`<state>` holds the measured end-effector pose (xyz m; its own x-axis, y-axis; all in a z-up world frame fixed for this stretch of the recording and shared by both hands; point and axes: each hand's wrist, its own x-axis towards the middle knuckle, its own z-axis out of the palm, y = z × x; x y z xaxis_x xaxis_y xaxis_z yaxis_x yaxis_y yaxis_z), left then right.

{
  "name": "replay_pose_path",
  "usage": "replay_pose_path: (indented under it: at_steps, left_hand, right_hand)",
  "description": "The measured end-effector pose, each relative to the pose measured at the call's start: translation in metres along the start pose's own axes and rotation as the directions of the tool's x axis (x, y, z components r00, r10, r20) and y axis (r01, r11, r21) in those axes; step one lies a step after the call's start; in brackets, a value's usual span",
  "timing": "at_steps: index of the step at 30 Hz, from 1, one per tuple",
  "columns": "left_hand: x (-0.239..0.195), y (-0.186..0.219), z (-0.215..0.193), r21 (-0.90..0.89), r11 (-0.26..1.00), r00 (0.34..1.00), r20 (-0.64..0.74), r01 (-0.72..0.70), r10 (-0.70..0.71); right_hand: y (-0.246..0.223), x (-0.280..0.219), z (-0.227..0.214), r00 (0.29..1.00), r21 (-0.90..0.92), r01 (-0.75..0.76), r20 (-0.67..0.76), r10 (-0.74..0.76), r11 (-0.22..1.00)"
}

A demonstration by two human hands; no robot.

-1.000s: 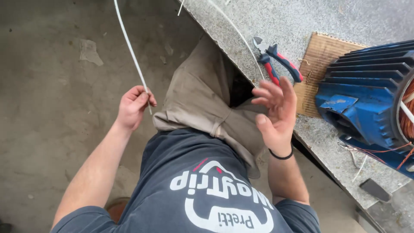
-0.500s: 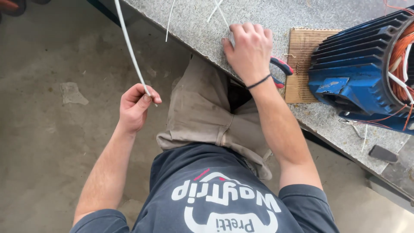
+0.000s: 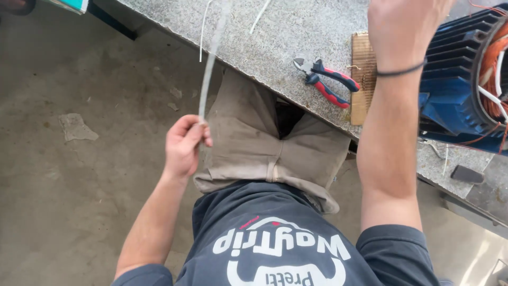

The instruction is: Winding an electric motor stator with copper wire and inserting white insulation strips.

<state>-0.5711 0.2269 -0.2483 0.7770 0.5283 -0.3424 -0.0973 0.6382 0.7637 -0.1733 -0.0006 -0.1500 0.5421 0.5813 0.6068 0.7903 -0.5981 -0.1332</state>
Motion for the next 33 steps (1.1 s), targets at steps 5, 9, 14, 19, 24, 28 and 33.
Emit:
replay_pose_path:
  at_steps: [5,9,14,19,24,28,33]
  left_hand:
    - [0.046,-0.028,0.06,0.165,0.966,0.969,0.11,0.201,-0.22]
    - [0.056,-0.031,0.069,0.232,0.948,0.952,0.164,0.218,-0.259]
    - [0.055,-0.024,0.074,0.219,0.942,0.934,0.197,0.254,-0.298]
    - [0.044,-0.012,0.081,0.202,0.951,0.938,0.21,0.234,-0.275]
    - [0.04,0.005,0.085,0.245,0.943,0.927,0.242,0.227,-0.286]
    - [0.041,0.013,0.085,0.322,0.92,0.909,0.272,0.222,-0.315]
    - [0.043,0.014,0.084,0.335,0.915,0.899,0.293,0.223,-0.327]
  right_hand:
    - [-0.084,-0.044,-0.049,0.949,0.126,-0.072,0.313,0.029,0.989]
    - [-0.075,-0.101,-0.031,0.923,0.111,-0.044,0.384,-0.002,0.993]
    - [-0.089,-0.111,-0.043,0.881,0.119,-0.138,0.468,0.067,0.983]
    - [-0.13,-0.178,-0.044,0.785,0.768,-0.619,0.599,0.155,0.165]
    - [-0.151,-0.211,-0.019,0.33,0.315,-0.824,0.943,0.053,-0.471]
    - [-0.159,-0.18,-0.02,0.445,0.451,-0.893,0.88,-0.164,-0.005]
    - [-0.157,-0.153,-0.026,0.59,0.486,-0.611,0.806,-0.049,0.625]
